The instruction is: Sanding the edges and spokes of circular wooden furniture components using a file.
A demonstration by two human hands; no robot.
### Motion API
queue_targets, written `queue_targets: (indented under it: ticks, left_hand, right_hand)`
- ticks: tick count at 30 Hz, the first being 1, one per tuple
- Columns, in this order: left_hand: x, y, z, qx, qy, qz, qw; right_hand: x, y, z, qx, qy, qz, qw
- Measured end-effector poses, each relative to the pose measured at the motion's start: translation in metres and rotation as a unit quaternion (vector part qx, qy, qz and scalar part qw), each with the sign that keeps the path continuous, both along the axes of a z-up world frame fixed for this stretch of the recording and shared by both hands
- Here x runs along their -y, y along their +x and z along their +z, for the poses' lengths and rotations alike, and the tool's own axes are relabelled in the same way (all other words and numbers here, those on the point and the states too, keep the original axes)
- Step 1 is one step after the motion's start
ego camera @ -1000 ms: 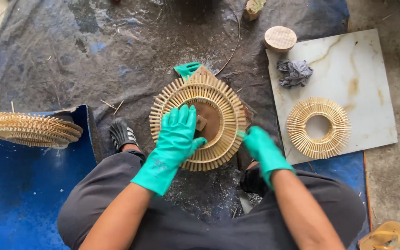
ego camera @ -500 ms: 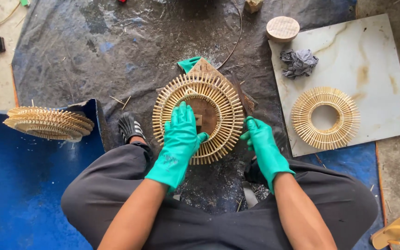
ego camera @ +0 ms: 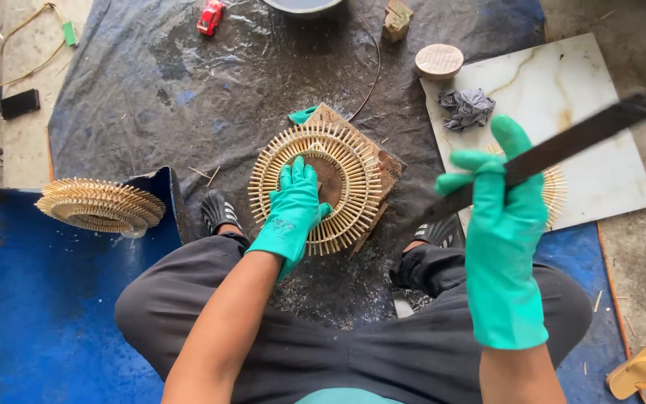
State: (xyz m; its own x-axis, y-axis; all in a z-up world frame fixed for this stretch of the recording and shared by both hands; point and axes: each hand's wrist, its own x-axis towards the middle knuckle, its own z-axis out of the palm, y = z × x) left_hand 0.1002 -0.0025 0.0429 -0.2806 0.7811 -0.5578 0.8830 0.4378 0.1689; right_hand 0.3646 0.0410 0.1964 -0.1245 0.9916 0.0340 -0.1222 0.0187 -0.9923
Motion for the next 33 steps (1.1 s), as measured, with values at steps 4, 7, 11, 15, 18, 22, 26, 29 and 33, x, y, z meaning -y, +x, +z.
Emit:
queue_targets:
  ticks: [4,7,11,15,18,22,26,29,33]
  left_hand:
    - [0.008,-0.004,-0.016,0.008,-0.005,-0.012,1.0]
    - [0.0,-0.008,-0.011,0.018,0.011,-0.012,1.0]
    - [0.011,-0.004,-0.021,0.027,0.016,-0.001,1.0]
    - [-0.003,-0.008,-0.016,0.017,0.018,-0.003,1.0]
    - [0.01,0.0,-0.023,0.013,-0.002,-0.008,1.0]
    - [-0.004,-0.001,-0.01,-0.003,-0.02,-0.011,1.0]
    - [-0.003,-0.001,-0.004,-0.002,-0.045,-0.006,0.999]
    - [-0.004,-0.002,-0.002,-0.004,-0.049,-0.01,0.999]
    - [0.002,0.0,-0.009,0.006,-0.032,-0.005,0.999]
  right_hand:
    - [0.003,0.004,-0.035,0.037,-0.254,0.097,0.962]
    - [-0.003,0.008,-0.064,-0.084,-0.379,0.145,0.91]
    - [0.024,0.003,-0.071,-0.119,-0.389,0.092,0.909]
    - [0.037,-0.008,-0.067,0.026,-0.371,0.102,0.923]
    - [0.052,-0.009,-0.067,0.055,-0.389,0.121,0.912]
    - [0.055,-0.016,-0.089,0.011,-0.393,0.119,0.912]
    - [0.057,-0.015,-0.117,0.005,-0.422,0.126,0.898]
    - [0.056,-0.014,-0.116,0.034,-0.419,0.139,0.896]
    - [0.062,-0.017,-0.119,0.047,-0.4,0.128,0.906]
